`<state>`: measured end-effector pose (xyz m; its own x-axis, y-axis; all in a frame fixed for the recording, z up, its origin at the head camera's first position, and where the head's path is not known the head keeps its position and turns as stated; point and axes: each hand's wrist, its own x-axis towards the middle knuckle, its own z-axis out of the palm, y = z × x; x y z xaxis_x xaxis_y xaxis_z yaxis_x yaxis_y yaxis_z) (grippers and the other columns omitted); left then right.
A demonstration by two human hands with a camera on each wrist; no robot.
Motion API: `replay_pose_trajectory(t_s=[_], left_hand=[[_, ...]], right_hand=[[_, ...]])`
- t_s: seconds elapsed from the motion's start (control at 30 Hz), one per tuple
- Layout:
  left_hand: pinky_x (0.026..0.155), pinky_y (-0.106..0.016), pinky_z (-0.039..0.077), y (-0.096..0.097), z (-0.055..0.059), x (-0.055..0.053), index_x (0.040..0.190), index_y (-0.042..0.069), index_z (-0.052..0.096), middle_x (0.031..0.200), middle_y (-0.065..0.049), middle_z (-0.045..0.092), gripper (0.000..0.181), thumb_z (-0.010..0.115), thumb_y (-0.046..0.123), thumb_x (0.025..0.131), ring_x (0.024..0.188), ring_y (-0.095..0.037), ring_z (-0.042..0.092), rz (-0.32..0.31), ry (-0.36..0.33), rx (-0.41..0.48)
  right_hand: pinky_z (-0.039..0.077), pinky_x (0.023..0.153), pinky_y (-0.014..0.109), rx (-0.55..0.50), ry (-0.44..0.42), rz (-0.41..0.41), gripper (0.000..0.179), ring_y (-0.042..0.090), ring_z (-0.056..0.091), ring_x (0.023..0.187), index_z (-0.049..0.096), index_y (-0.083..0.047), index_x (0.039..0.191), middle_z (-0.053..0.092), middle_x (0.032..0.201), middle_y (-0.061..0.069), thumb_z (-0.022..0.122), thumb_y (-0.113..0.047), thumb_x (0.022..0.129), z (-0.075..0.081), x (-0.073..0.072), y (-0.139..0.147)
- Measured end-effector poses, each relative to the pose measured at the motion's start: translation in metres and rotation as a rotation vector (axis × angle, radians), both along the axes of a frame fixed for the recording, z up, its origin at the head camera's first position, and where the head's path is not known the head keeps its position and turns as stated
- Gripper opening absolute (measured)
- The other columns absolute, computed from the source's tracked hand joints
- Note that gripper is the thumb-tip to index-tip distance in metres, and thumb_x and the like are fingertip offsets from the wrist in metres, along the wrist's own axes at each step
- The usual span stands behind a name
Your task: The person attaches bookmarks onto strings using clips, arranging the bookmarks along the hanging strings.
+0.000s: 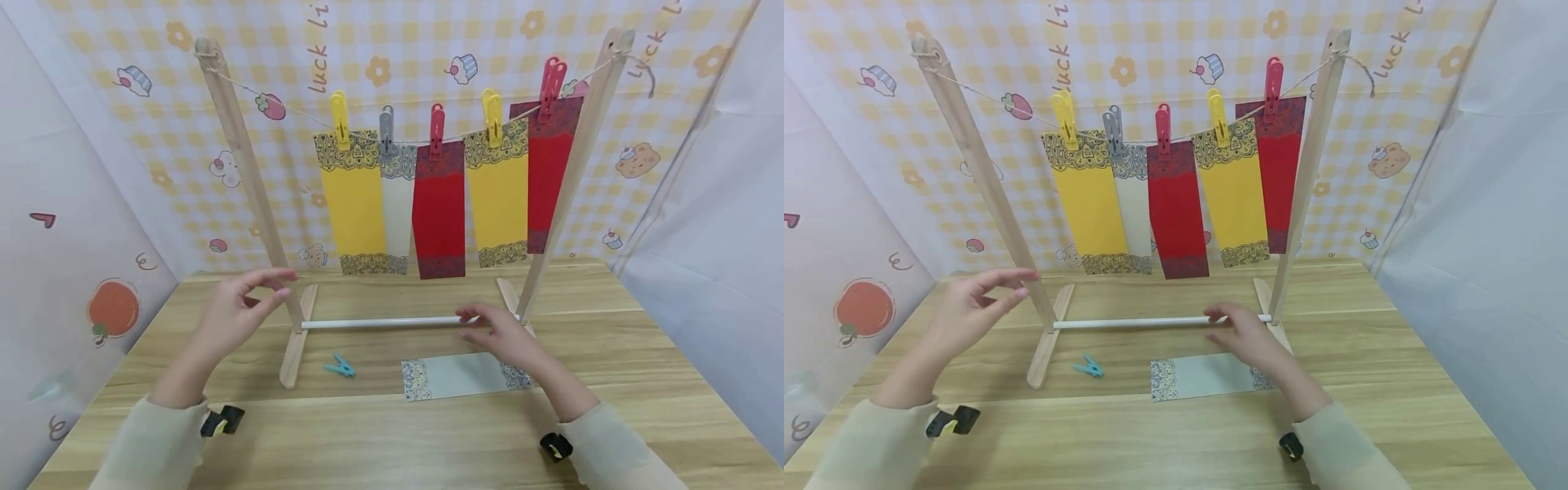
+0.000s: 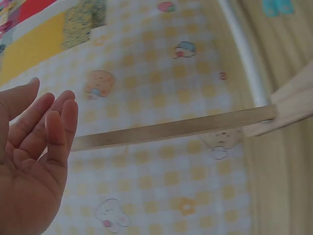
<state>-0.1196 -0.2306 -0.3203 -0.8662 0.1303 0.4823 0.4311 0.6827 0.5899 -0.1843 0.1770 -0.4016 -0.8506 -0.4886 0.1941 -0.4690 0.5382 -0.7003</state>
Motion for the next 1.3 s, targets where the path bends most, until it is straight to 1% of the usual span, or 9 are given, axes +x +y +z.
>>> replay_pose_trajectory(t_s=[0.27, 0.37, 0.47, 0.6, 0.73, 0.93, 1.07, 1.17, 1.3], left_hand=[[0.068, -0.023, 0.055, -0.003, -0.041, 0.0, 0.122, 0.008, 0.067, 0.097, -0.004, 0.071, 0.03, 0.069, 0.014, 0.093, 0.088, -0.005, 0.062, -0.072, -0.175, -0.051], [0.064, -0.023, 0.053, -0.002, -0.055, 0.0, 0.122, 0.006, 0.067, 0.102, -0.008, 0.071, 0.031, 0.07, 0.012, 0.092, 0.091, -0.013, 0.061, -0.106, -0.222, -0.062], [0.055, -0.021, 0.046, 0.001, -0.067, -0.001, 0.122, 0.006, 0.067, 0.106, -0.013, 0.068, 0.032, 0.072, 0.011, 0.09, 0.082, -0.012, 0.057, -0.14, -0.261, -0.069], [0.052, -0.021, 0.044, 0.005, -0.081, -0.003, 0.122, 0.005, 0.067, 0.111, -0.017, 0.069, 0.034, 0.073, 0.011, 0.089, 0.084, -0.017, 0.059, -0.198, -0.304, -0.064], [0.062, -0.023, 0.049, 0.008, -0.09, -0.009, 0.123, 0.002, 0.065, 0.118, -0.016, 0.069, 0.038, 0.073, 0.012, 0.088, 0.098, -0.03, 0.061, -0.237, -0.332, -0.084], [0.087, -0.043, 0.053, 0.008, -0.097, -0.02, 0.124, -0.001, 0.063, 0.122, -0.017, 0.068, 0.042, 0.075, 0.013, 0.086, 0.1, -0.029, 0.063, -0.274, -0.351, -0.141], [0.093, -0.051, 0.052, 0.008, -0.101, -0.024, 0.127, -0.003, 0.061, 0.126, -0.019, 0.066, 0.044, 0.074, 0.012, 0.087, 0.109, -0.034, 0.063, -0.306, -0.402, -0.165], [0.094, -0.048, 0.052, 0.009, -0.103, -0.026, 0.129, -0.003, 0.059, 0.128, -0.019, 0.065, 0.047, 0.074, 0.012, 0.087, 0.111, -0.033, 0.062, -0.315, -0.439, -0.183], [0.091, -0.036, 0.053, 0.011, -0.105, -0.03, 0.129, -0.003, 0.059, 0.129, -0.018, 0.065, 0.049, 0.076, 0.012, 0.086, 0.107, -0.028, 0.063, -0.311, -0.456, -0.2]], right_hand=[[0.052, 0.093, 0.053, 0.17, 0.001, 0.025, 0.04, 0.036, 0.062, 0.108, 0.062, 0.004, 0.125, 0.066, 0.119, 0.02, 0.073, -0.01, 0.089, -0.007, 0.004, 0.023], [0.053, 0.093, 0.052, 0.229, -0.016, 0.042, 0.044, 0.036, 0.063, 0.109, 0.061, 0.004, 0.125, 0.066, 0.122, 0.02, 0.075, -0.014, 0.088, -0.007, 0.006, 0.028], [0.053, 0.093, 0.05, 0.288, -0.022, 0.058, 0.047, 0.034, 0.063, 0.109, 0.061, 0.004, 0.126, 0.065, 0.122, 0.018, 0.076, -0.017, 0.087, -0.007, 0.009, 0.032], [0.052, 0.092, 0.048, 0.366, 0.006, 0.076, 0.049, 0.029, 0.062, 0.107, 0.063, 0.001, 0.123, 0.066, 0.117, 0.013, 0.079, -0.024, 0.084, -0.009, 0.012, 0.037], [0.047, 0.096, 0.052, 0.397, 0.026, 0.086, 0.048, 0.031, 0.059, 0.11, 0.066, -0.001, 0.119, 0.065, 0.116, 0.011, 0.082, -0.027, 0.081, -0.011, 0.012, 0.043], [0.048, 0.092, 0.053, 0.443, 0.004, 0.076, 0.057, 0.035, 0.052, 0.111, 0.064, -0.005, 0.122, 0.058, 0.121, 0.014, 0.087, -0.026, 0.074, -0.012, 0.012, 0.047], [0.05, 0.086, 0.052, 0.485, -0.053, 0.067, 0.064, 0.034, 0.046, 0.11, 0.061, -0.011, 0.124, 0.052, 0.124, 0.014, 0.091, -0.02, 0.068, -0.013, 0.014, 0.046], [0.05, 0.085, 0.052, 0.506, -0.091, 0.055, 0.065, 0.032, 0.044, 0.11, 0.059, -0.014, 0.124, 0.05, 0.125, 0.012, 0.091, -0.018, 0.067, -0.012, 0.015, 0.045], [0.047, 0.088, 0.052, 0.53, -0.086, 0.077, 0.062, 0.031, 0.042, 0.108, 0.056, -0.012, 0.12, 0.048, 0.121, 0.01, 0.091, -0.02, 0.068, -0.009, 0.014, 0.044]])
